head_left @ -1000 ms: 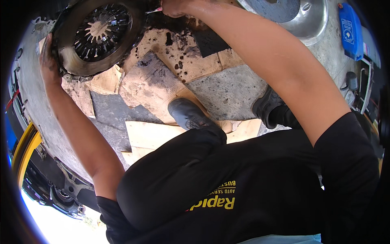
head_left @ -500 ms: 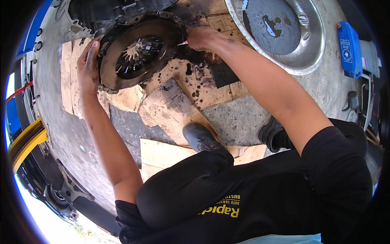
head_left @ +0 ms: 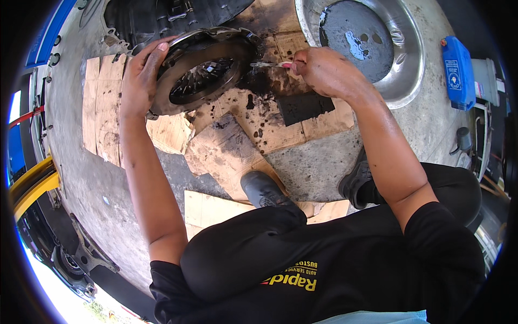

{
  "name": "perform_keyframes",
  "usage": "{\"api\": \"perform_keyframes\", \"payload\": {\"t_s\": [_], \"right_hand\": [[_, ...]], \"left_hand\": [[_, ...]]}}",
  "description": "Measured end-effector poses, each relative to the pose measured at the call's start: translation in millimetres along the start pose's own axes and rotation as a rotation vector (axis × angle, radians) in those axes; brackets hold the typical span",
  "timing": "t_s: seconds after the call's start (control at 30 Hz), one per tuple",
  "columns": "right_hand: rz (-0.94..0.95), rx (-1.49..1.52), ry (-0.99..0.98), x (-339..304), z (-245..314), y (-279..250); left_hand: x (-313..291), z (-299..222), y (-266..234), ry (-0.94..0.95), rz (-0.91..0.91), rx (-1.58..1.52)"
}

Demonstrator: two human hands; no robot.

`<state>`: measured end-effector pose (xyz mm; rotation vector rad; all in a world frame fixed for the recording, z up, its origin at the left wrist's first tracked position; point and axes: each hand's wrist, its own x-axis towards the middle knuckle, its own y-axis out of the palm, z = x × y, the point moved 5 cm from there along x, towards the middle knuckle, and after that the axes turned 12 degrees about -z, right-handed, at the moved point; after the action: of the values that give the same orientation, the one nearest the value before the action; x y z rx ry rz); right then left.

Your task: The person sits on the floor and cleans a clutch assembly by hand and with a toothbrush, repeatedly dipping the brush into a metal basin of liquid and scrubbing the part's surfaces and crevices.

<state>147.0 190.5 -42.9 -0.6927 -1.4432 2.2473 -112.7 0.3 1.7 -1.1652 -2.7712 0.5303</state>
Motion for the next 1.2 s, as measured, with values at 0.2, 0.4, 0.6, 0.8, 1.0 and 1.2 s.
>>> {"api": "perform_keyframes", "payload": {"t_s": [0.2,0.4,0.6,0.8,1.0,1.2], "right_hand": [[-0.081,0.243,0.092,-5.0,8.5,-54.4],[-0.267,0.205,-0.033,-14.7,21.0,-70.3],[-0.572,-0.043,-0.329,-7.2,45.2,-97.6],[-0.832,-0.095,-0.532,0.3,82.9,-97.2],[-0.717,-0.064,-0.348,-9.2,79.9,-93.4],[-0.862,-0.016,-0.631,-21.9,93.2,-113.8]], "left_hand": [[10.4,-12.1,24.2,0.077,0.013,0.156],[12.7,-22.8,42.1,0.18,-0.019,0.316],[13.5,-18.3,44.6,0.166,-0.017,0.307],[6.3,-23.0,53.9,0.138,-0.057,0.426],[-2.8,-33.2,53.3,0.106,-0.055,0.456],[-10.6,-30.8,55.0,0.146,-0.05,0.398]]}}
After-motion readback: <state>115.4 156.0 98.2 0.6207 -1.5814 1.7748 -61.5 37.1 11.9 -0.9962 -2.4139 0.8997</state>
